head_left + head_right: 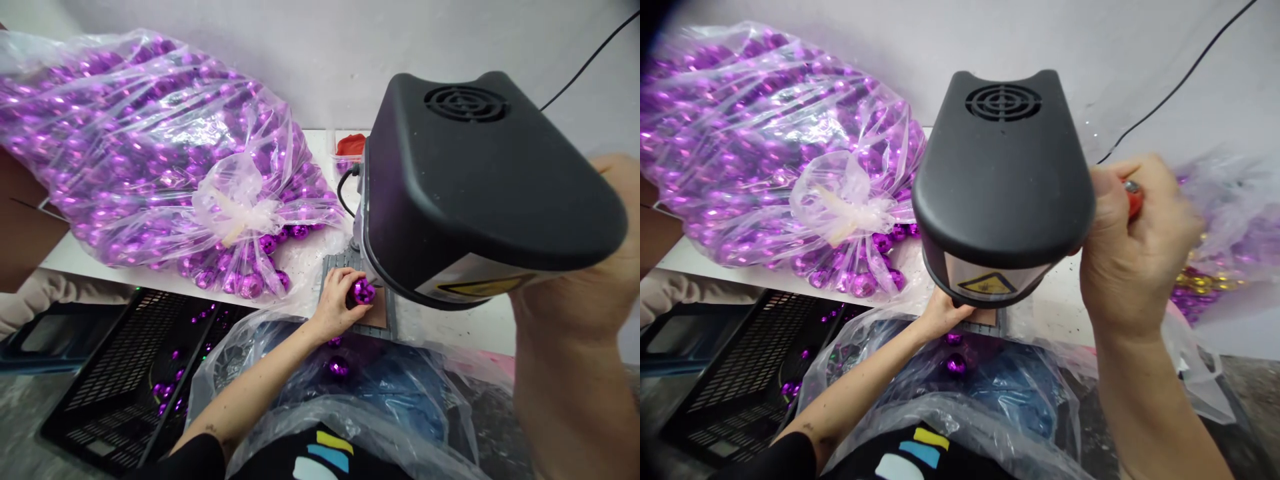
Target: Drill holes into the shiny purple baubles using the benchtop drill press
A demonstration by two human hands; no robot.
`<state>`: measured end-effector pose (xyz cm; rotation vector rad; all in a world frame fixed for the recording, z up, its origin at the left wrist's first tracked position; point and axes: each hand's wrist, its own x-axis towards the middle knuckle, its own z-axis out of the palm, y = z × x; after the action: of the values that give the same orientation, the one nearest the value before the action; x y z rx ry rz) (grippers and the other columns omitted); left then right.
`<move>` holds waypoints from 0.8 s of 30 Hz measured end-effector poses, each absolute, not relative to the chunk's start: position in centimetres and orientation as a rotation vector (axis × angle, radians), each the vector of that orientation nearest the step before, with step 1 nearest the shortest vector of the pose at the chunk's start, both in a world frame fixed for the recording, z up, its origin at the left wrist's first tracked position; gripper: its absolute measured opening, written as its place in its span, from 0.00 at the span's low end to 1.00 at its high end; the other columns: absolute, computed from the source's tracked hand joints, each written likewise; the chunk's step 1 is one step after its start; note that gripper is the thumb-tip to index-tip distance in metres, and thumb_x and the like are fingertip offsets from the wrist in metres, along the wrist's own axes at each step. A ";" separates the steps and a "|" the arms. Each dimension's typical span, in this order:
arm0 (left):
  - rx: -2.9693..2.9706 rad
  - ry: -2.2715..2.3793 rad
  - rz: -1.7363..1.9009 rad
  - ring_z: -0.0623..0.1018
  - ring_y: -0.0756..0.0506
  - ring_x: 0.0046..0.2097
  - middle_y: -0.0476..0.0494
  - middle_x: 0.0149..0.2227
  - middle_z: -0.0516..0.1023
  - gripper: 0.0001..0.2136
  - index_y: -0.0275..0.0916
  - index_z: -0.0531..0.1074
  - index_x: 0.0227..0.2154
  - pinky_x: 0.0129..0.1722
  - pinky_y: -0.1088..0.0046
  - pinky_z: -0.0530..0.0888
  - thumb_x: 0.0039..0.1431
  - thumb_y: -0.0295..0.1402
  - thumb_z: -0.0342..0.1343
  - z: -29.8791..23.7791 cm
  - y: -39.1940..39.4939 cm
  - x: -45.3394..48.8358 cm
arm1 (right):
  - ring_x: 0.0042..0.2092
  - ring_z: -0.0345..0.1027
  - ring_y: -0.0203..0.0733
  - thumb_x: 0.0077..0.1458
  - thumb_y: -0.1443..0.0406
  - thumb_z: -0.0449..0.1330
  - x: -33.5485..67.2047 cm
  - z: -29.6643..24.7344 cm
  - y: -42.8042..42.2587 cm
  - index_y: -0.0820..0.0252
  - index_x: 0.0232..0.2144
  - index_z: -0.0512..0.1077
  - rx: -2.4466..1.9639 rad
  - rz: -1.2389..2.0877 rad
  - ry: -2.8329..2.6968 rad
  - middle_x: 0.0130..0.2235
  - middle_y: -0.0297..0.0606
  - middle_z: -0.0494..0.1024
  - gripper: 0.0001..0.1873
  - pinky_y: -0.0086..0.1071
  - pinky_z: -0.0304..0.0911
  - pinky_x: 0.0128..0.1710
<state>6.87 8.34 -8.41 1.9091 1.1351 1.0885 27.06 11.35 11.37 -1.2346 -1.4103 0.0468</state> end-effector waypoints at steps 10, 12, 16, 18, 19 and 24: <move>1.917 1.093 0.994 0.74 0.37 0.57 0.40 0.51 0.79 0.19 0.42 0.70 0.54 0.71 0.44 0.50 0.62 0.40 0.60 -7.8 8.0 6.7 | 0.27 0.53 0.21 0.64 0.53 0.54 27.3 11.2 11.2 0.66 0.32 0.70 -1.201 0.043 -1.446 0.24 0.28 0.61 0.20 0.26 0.50 0.32; 1.906 1.112 1.003 0.75 0.38 0.56 0.40 0.51 0.78 0.21 0.41 0.69 0.55 0.71 0.44 0.48 0.62 0.41 0.61 -7.8 7.9 6.8 | 0.27 0.52 0.21 0.64 0.52 0.54 27.1 11.3 11.0 0.65 0.32 0.70 -1.213 0.032 -1.440 0.24 0.28 0.61 0.21 0.25 0.49 0.32; 1.877 1.130 1.012 0.75 0.36 0.56 0.38 0.52 0.78 0.25 0.41 0.67 0.57 0.70 0.42 0.52 0.60 0.45 0.61 -7.9 7.8 6.9 | 0.26 0.53 0.20 0.64 0.52 0.54 27.1 11.6 10.9 0.65 0.32 0.70 -1.203 0.051 -1.455 0.22 0.27 0.61 0.21 0.24 0.49 0.31; 1.867 1.120 1.020 0.75 0.36 0.56 0.37 0.52 0.78 0.25 0.41 0.67 0.57 0.69 0.42 0.55 0.61 0.46 0.60 -7.9 7.8 6.9 | 0.26 0.54 0.21 0.64 0.52 0.53 27.0 11.6 10.7 0.65 0.33 0.70 -1.204 0.049 -1.470 0.22 0.27 0.61 0.20 0.24 0.49 0.31; 1.865 1.117 1.023 0.75 0.35 0.56 0.36 0.51 0.78 0.25 0.41 0.68 0.57 0.69 0.42 0.56 0.61 0.47 0.60 -7.9 7.8 6.9 | 0.26 0.54 0.21 0.65 0.53 0.54 27.0 11.6 10.6 0.64 0.34 0.70 -1.220 0.032 -1.474 0.22 0.27 0.62 0.19 0.25 0.48 0.31; 1.876 1.125 0.965 0.75 0.34 0.57 0.35 0.53 0.78 0.22 0.41 0.71 0.54 0.68 0.41 0.58 0.61 0.46 0.59 -7.1 7.8 6.7 | 0.34 0.60 0.25 0.63 0.56 0.56 26.9 10.9 8.9 0.58 0.37 0.73 -1.258 -0.044 -1.438 0.32 0.31 0.69 0.13 0.30 0.52 0.37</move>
<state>6.69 7.83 -7.07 1.8756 1.1246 0.9649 26.85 8.93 10.95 -1.2577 -1.4382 -0.0436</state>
